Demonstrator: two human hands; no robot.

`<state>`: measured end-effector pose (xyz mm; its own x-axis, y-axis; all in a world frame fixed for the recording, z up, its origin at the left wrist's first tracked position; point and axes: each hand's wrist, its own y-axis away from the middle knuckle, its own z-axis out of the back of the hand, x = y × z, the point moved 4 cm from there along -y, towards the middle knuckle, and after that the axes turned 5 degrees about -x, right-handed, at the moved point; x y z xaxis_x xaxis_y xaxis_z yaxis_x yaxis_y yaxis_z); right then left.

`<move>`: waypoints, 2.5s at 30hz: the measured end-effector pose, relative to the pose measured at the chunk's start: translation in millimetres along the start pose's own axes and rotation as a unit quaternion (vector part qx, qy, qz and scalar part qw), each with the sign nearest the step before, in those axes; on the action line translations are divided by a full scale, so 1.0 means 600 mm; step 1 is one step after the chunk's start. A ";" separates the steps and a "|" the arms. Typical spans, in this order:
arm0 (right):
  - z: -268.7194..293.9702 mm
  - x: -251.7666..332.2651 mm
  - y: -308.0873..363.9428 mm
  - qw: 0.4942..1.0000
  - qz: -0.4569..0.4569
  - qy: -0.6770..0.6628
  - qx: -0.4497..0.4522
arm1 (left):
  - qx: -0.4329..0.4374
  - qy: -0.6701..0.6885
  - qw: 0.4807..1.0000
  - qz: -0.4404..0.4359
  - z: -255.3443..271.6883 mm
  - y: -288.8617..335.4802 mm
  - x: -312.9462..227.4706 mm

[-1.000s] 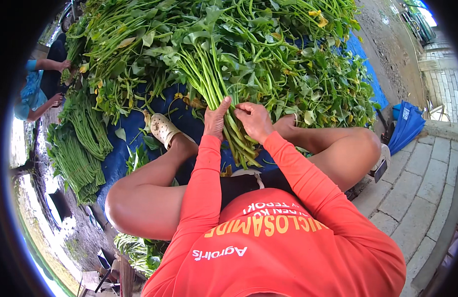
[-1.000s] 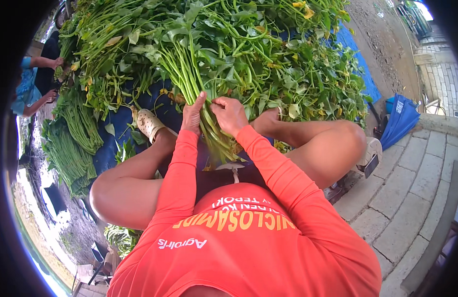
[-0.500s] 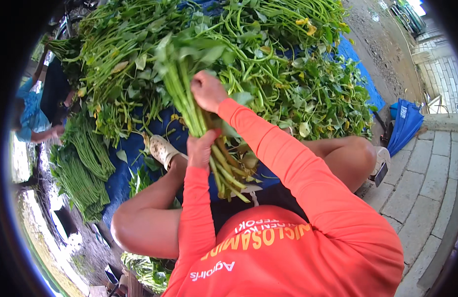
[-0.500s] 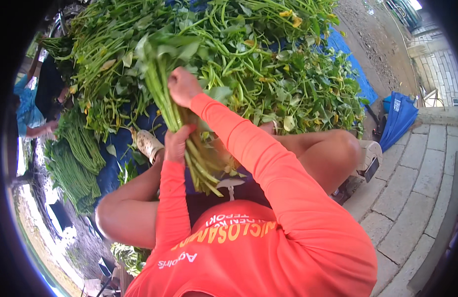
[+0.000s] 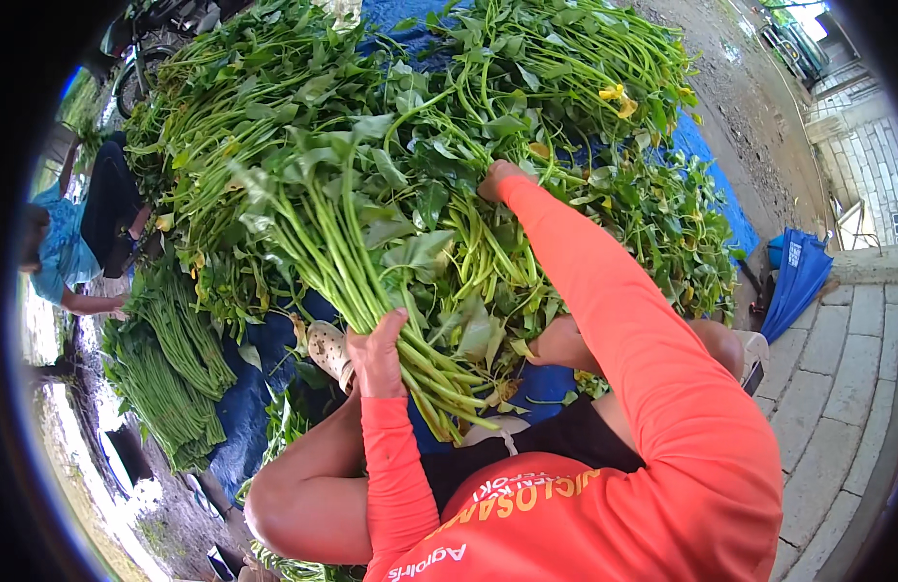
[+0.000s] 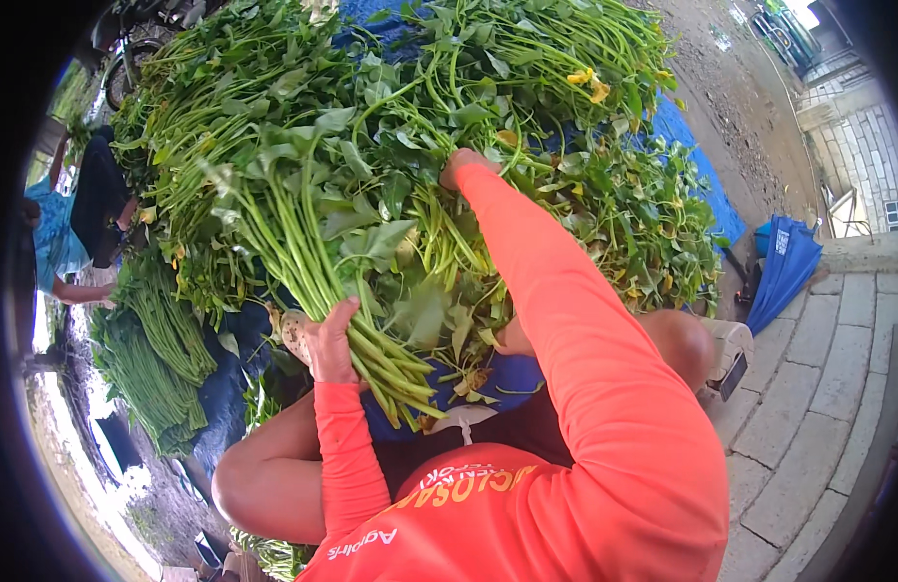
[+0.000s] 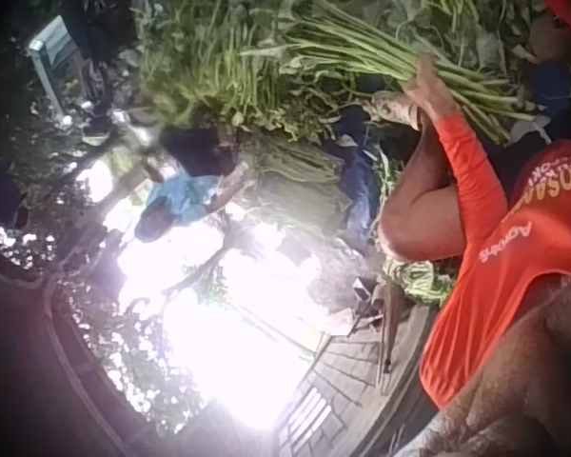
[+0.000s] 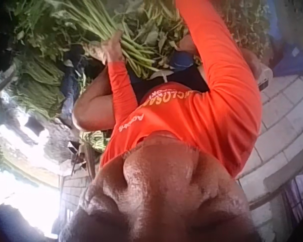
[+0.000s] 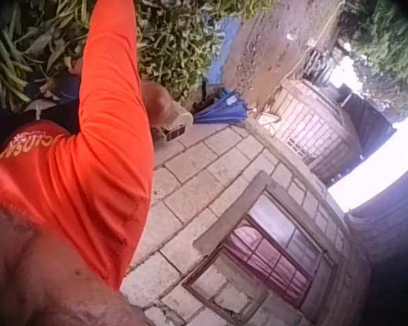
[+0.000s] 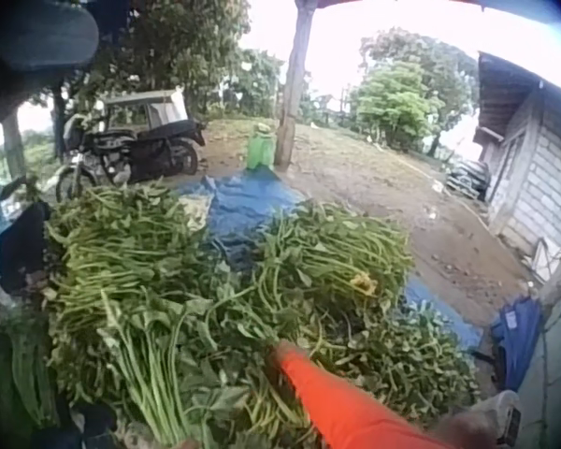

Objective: The person gathers stems of water spinach one at a time from a large pile, aligns them into a bunch, and ties the bundle with a thin strip by hand while sitting on a tarp. They use a knife to trim the root ends of the bunch before setting it aside.

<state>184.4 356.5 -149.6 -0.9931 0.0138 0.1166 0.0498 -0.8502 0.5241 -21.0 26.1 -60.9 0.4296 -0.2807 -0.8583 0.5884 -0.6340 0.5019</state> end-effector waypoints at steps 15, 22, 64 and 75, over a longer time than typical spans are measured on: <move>-0.189 0.061 0.175 0.976 0.105 -0.012 -0.191 | 0.003 0.037 0.999 -0.028 -0.006 0.002 -0.021; -0.036 -0.085 0.223 0.883 -0.010 -0.343 -0.318 | -0.003 0.039 0.999 -0.025 0.004 0.006 -0.027; 0.155 -0.241 0.347 0.705 0.023 -0.638 -0.308 | 0.168 0.056 0.983 0.046 -0.064 -0.003 0.083; 0.166 -0.096 0.434 0.627 0.170 -0.714 -0.262 | 0.146 0.061 0.984 0.081 -0.055 0.002 0.121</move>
<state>265.4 186.8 64.2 0.1916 -0.0767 0.9785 -0.1803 -0.9827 -0.0417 33.4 29.1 -118.9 0.5910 -0.3175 -0.7416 0.2908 -0.7736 0.5630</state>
